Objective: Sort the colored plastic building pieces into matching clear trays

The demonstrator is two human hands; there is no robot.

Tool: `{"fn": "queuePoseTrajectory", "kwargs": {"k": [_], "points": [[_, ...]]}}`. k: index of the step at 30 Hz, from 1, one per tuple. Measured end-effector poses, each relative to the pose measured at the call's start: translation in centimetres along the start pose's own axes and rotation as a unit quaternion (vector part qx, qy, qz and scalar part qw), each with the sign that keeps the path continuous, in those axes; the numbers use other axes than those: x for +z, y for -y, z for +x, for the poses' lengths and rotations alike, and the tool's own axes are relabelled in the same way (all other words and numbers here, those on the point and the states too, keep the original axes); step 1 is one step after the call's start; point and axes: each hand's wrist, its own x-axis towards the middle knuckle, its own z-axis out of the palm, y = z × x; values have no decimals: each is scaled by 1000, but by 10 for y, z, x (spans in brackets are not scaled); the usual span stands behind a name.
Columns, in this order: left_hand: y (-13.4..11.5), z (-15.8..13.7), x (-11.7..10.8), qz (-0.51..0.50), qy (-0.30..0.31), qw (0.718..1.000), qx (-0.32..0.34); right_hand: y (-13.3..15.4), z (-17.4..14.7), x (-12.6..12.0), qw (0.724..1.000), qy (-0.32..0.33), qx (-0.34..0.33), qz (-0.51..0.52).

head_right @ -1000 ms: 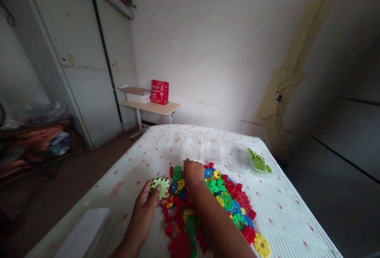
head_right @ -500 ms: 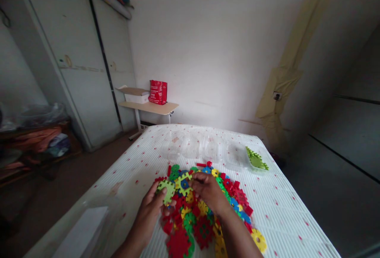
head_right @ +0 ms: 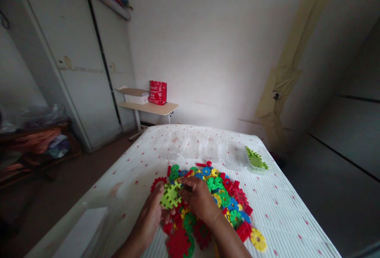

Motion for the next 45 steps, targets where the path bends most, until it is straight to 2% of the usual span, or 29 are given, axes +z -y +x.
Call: {"fn": "queuePoseTrajectory", "kwargs": {"k": [3, 8, 14, 19, 23, 27, 30, 33, 34, 35, 37, 39, 41, 43, 45], "points": [[-2, -2, 0, 28, 26, 999, -8, 11, -2, 2, 997, -8, -56, -59], [-3, -2, 1, 65, 69, 995, -13, 18, -4, 8, 994, -15, -71, -77], [-1, 0, -2, 87, 95, 992, -15, 9, -4, 7, 999, 32, -1, 5], [-2, -3, -1, 95, 128, 987, 0, 4, -4, -4, 988, 90, 47, 115], [1, -2, 3, 82, 137, 987, 9, 1, -7, -10, 983, 104, 106, 109], [8, 0, 9, 66, 141, 988, 17, 1, -7, -11, 987, 101, 83, 89], [8, -3, 15, 49, 124, 990, 48, 6, -5, -31, 996, 55, 55, 48], [3, -8, 18, 37, 89, 993, 73, 10, -2, -82, 993, -86, 47, -59], [2, -9, 18, 39, 77, 994, 74, 9, -2, -105, 978, -153, 58, -133], [1, -9, 18, 42, 66, 994, 73, 6, -2, -129, 950, -214, 77, -214], [0, -10, 18, 48, 49, 995, 71, -3, -3, -176, 866, -309, 124, -372], [-1, -9, 18, 52, 39, 995, 69, -17, -4, -215, 784, -340, 204, -478], [-1, -9, 19, 54, 36, 995, 69, -31, -2, -243, 728, -333, 258, -541], [-2, -9, 20, 56, 32, 995, 71, -44, 1, -260, 704, -319, 285, -567], [-2, -9, 20, 60, 28, 995, 71, -53, 8, -269, 699, -309, 292, -575]]}}
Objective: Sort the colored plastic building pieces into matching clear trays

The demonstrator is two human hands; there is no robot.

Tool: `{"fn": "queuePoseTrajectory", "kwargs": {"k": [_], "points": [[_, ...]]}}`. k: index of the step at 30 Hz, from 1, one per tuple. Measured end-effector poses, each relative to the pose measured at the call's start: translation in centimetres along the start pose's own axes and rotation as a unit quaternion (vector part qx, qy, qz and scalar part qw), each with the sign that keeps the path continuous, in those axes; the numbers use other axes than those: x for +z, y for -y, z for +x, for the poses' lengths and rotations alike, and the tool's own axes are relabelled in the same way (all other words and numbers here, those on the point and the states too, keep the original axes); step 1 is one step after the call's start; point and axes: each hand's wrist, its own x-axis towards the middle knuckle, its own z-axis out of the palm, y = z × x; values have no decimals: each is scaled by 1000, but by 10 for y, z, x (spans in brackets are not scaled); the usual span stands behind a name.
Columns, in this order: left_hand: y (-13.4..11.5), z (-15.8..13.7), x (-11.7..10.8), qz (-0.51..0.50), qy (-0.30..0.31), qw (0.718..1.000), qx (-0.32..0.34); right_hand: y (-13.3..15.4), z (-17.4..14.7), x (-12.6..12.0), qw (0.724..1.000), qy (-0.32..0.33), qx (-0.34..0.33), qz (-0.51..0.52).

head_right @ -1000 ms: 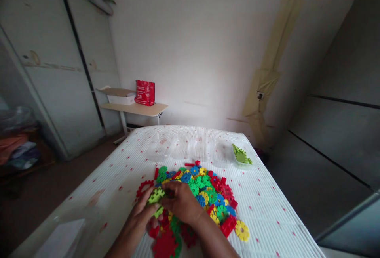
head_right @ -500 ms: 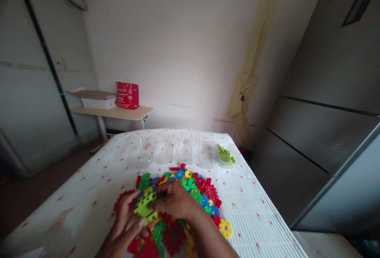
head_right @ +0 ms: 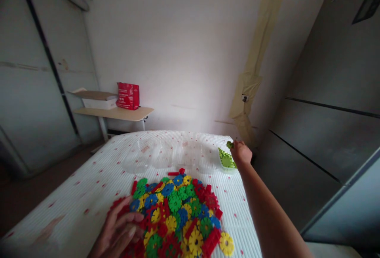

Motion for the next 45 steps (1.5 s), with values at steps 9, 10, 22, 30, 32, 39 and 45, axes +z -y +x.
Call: {"fn": "queuePoseTrajectory", "kwargs": {"k": [9, 10, 22, 30, 32, 39, 45], "points": [[9, 6, -2, 2, -15, 1000, 6, 13, 17, 22, 998, 37, -34, -34], [10, 6, -2, 3, -13, 1000, 12, 13, 16, 23, 998, 42, -36, -37], [27, 23, -36, 342, -4, 908, 241, 54, -74, -21, 897, 168, -311, 264], [21, 18, -26, 620, 36, 769, 151, 110, -142, 9, 890, 201, -342, 226], [18, 16, -23, 638, 68, 759, 113, 121, -150, 16, 903, 207, -327, 188], [15, 16, -23, 626, 107, 763, 118, 139, -189, 5, 861, 186, -434, 190], [21, 17, -27, 591, 110, 777, 187, 134, -217, -11, 797, 201, -502, 270]]}}
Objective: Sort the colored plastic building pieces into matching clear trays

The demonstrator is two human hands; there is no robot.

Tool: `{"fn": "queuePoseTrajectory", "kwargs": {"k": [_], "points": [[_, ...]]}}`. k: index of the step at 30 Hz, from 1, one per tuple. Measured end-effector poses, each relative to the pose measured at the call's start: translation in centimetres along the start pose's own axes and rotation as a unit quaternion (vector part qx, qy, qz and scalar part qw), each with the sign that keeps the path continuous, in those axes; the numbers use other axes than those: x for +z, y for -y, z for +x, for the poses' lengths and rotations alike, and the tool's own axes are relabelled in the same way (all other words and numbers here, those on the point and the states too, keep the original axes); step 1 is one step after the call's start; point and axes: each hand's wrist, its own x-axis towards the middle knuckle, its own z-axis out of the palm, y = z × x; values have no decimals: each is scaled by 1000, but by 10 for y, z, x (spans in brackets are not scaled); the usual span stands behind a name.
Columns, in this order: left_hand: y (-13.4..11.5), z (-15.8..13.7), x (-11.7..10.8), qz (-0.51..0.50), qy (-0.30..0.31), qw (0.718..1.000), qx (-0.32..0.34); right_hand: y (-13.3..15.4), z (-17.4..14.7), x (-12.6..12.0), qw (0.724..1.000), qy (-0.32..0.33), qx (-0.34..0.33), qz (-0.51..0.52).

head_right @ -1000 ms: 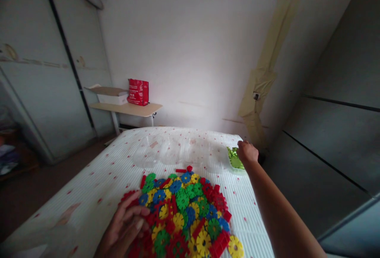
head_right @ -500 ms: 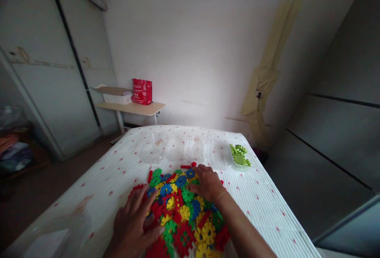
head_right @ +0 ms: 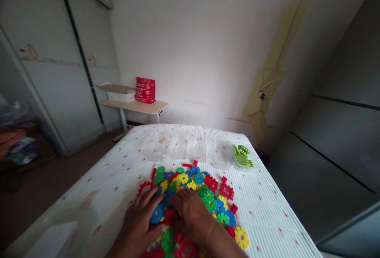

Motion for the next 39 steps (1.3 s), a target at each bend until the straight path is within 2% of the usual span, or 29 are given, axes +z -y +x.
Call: {"fn": "queuePoseTrajectory", "kwargs": {"k": [4, 7, 10, 13, 18, 22, 26, 30, 35, 39], "points": [[-1, -1, -5, 6, -27, 1000, 9, 7, -13, 2, 998, 20, -54, 19], [-3, -2, -9, 1, -46, 999, 16, 8, -25, -4, 998, 38, -54, 18], [-1, -1, -10, -13, -60, 998, 24, 6, -40, -16, 999, 31, -12, 37], [3, 0, -8, -35, -85, 995, 32, -3, -56, -30, 995, -18, 58, 78], [8, 2, -2, -95, -135, 985, 47, -33, -75, -43, 968, -76, 156, 181], [5, 0, -3, -135, -161, 978, -5, -58, -80, -42, 948, -135, 200, 206], [1, -1, -8, -137, -140, 980, -43, -79, -81, -33, 941, -171, 234, 175], [0, -2, -12, -103, -109, 988, -42, -89, -82, -25, 945, -147, 258, 136], [-6, -2, -12, -14, -52, 998, -27, -76, -76, -21, 972, -66, 217, 63], [-12, -2, -9, 24, -1, 999, -39, -54, -65, -12, 971, -12, 238, -5]]}}
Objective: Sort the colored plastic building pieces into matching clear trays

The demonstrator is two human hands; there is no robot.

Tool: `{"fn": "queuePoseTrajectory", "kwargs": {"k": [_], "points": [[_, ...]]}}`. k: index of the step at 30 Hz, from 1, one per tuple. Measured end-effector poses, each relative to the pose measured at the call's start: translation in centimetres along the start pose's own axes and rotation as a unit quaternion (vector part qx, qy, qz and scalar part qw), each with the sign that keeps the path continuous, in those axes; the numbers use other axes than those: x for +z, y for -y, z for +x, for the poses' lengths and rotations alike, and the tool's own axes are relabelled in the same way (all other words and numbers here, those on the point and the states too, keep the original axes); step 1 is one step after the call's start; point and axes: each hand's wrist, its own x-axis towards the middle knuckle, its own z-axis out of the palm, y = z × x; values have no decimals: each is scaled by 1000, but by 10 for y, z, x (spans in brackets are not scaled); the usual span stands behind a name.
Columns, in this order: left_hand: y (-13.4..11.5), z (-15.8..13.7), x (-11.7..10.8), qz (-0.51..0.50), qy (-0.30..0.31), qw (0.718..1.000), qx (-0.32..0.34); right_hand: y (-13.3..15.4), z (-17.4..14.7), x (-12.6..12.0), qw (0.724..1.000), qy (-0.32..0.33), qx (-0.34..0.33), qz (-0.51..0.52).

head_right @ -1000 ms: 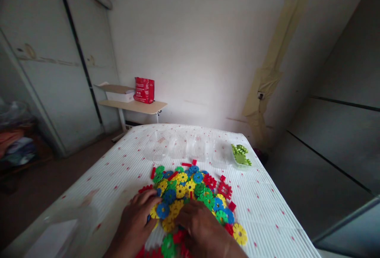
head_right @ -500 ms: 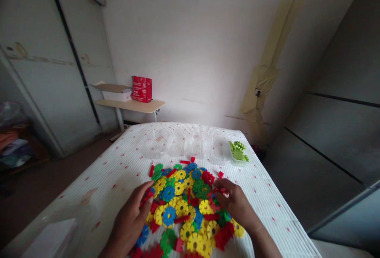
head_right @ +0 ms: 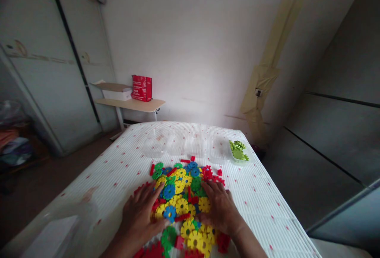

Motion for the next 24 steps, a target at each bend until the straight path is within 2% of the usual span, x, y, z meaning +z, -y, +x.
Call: {"fn": "queuePoseTrajectory", "kwargs": {"k": [2, 4, 7, 13, 19, 22, 24], "points": [[-2, 0, 1, 2, 22, 1000, 7, 11, -2, 4, 1000, 11, -4, -2], [-2, 0, 0, -5, 34, 999, 26, 19, -3, 9, 999, 10, -40, 26], [-2, 1, -1, -19, 36, 998, 47, 30, -4, 15, 991, -28, -103, 84], [-2, 0, 1, -73, -2, 996, 58, 64, 2, 29, 976, -80, -164, 120], [10, 4, 12, -174, -56, 983, 26, 103, 1, 30, 948, -48, -254, 185], [15, 7, 11, -226, -87, 970, 22, 102, -4, 18, 935, -36, -257, 242], [16, 7, 8, -255, -97, 962, 8, 91, -4, 9, 935, -58, -216, 277]]}}
